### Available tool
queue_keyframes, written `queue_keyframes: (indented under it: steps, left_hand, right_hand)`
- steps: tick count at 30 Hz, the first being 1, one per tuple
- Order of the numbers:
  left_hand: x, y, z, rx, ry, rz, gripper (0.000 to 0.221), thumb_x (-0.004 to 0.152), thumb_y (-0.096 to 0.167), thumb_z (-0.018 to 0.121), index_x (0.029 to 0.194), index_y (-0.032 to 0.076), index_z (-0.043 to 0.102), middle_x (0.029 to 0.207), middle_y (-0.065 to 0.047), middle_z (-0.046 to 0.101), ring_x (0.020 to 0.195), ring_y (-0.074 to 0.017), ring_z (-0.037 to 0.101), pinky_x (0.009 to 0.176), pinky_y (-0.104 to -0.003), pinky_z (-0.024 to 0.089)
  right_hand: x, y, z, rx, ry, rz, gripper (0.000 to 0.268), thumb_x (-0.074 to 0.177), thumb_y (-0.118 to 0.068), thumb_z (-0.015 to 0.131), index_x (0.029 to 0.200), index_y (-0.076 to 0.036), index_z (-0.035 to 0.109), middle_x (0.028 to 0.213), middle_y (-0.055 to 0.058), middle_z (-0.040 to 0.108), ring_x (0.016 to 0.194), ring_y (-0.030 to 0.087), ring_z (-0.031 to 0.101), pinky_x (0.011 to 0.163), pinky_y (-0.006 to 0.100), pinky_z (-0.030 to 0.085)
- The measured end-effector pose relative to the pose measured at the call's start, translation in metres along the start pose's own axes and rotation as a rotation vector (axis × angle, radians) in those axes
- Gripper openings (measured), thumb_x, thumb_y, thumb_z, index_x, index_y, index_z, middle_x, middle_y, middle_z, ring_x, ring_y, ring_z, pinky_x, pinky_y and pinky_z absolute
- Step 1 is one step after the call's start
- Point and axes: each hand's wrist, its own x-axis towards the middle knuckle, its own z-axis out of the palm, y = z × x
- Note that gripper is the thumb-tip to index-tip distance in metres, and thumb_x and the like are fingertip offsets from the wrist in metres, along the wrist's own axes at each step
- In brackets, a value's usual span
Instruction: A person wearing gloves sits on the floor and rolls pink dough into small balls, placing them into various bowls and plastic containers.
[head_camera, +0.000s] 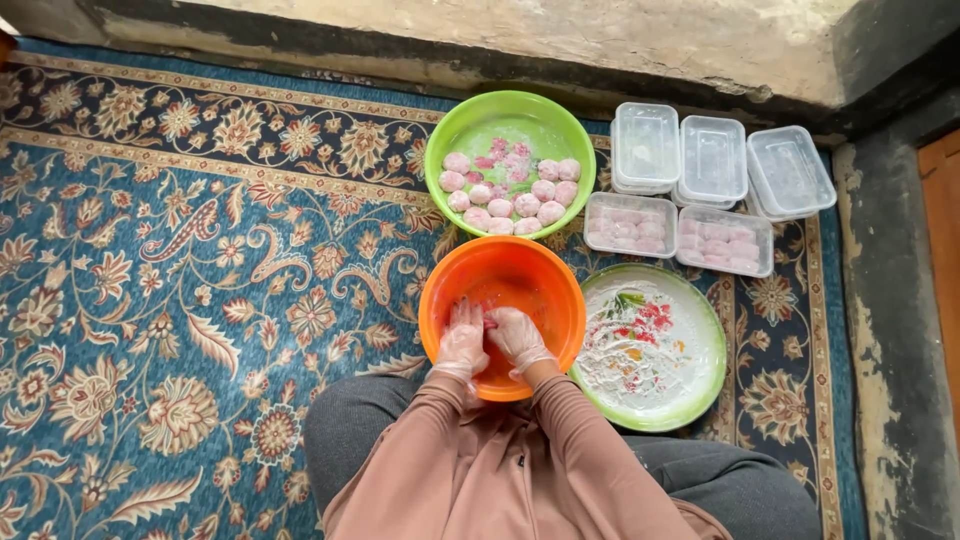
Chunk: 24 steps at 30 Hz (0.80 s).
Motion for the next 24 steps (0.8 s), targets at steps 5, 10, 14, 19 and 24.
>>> queue_keyframes:
  steps: [5,10,14,19,24]
  left_hand:
    - [-0.005,0.014,0.007,0.174,0.252,-0.025,0.099,0.073,0.019,0.082,0.158,0.011,0.032,0.161,-0.014,0.039,0.149,-0.0322,0.036,0.116,-0.05,0.039]
    - [-0.003,0.013,0.026,0.256,0.44,-0.017,0.083,0.077,0.022,0.074,0.153,0.016,0.043,0.156,-0.01,0.047,0.143,-0.0335,0.042,0.11,-0.05,0.041]
    - [0.008,0.008,0.034,0.283,0.438,-0.008,0.077,0.08,0.022,0.07,0.153,0.018,0.044,0.157,-0.009,0.047,0.144,-0.0335,0.042,0.109,-0.052,0.041]
    - [-0.002,0.016,0.013,0.274,0.342,-0.018,0.082,0.079,0.02,0.073,0.155,0.017,0.042,0.158,-0.01,0.045,0.145,-0.0346,0.04,0.11,-0.051,0.04]
    - [-0.001,0.012,0.006,0.175,0.216,-0.006,0.092,0.076,0.023,0.08,0.157,0.016,0.037,0.163,-0.013,0.037,0.15,-0.0369,0.034,0.113,-0.051,0.038]
  right_hand:
    - [0.0,-0.009,-0.024,0.412,-0.214,0.394,0.022,0.075,-0.036,0.063,0.091,-0.032,0.078,0.058,-0.002,0.071,0.056,0.013,0.074,0.059,0.026,0.059]
    - [-0.011,-0.033,-0.042,0.87,-0.095,0.641,0.023,0.069,-0.012,0.065,0.089,-0.009,0.077,0.062,0.014,0.067,0.052,0.024,0.07,0.046,0.033,0.059]
    - [-0.009,-0.036,-0.051,1.088,-0.057,0.7,0.023,0.063,0.001,0.059,0.08,0.006,0.074,0.061,0.016,0.061,0.052,0.023,0.065,0.042,0.029,0.055]
    - [-0.011,-0.003,-0.039,1.147,-0.058,0.706,0.025,0.06,-0.001,0.059,0.081,0.001,0.072,0.066,0.014,0.059,0.055,0.023,0.061,0.045,0.031,0.056]
    - [-0.021,-0.033,-0.078,1.184,-0.101,0.806,0.047,0.072,0.002,0.065,0.119,0.002,0.065,0.086,0.016,0.066,0.073,0.026,0.068,0.067,0.039,0.066]
